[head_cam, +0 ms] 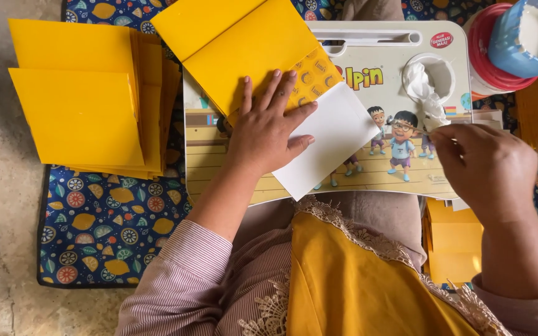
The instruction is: Assembling yellow paper packaging by folding sheets and applying glue with a cotton swab.
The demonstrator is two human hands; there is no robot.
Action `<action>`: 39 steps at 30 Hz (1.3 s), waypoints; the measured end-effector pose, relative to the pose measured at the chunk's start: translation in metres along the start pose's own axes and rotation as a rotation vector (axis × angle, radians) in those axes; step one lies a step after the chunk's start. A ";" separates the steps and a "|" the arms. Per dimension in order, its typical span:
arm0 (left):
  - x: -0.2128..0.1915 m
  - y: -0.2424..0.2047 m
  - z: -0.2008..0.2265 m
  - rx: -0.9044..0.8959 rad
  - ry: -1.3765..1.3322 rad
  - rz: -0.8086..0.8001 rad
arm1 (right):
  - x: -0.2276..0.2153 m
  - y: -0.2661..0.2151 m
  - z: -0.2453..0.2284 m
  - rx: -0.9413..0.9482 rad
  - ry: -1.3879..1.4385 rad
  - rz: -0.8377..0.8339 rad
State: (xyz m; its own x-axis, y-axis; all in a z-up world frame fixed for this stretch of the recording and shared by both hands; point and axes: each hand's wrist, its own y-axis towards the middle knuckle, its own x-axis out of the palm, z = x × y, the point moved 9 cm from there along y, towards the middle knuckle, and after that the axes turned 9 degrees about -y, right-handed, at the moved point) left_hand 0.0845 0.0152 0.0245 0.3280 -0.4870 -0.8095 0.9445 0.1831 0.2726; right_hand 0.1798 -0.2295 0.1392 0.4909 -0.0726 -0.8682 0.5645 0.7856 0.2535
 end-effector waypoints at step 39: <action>-0.025 -0.003 -0.037 -0.044 -0.851 0.161 | -0.074 0.047 -0.174 -0.671 0.066 -0.124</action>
State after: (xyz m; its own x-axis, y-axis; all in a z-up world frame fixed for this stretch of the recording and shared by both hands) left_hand 0.0723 0.0585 0.0247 0.3743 -0.9226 -0.0936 0.8899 0.3290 0.3160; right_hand 0.0541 -0.0800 0.1414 0.3957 -0.1662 -0.9032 0.0702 0.9861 -0.1507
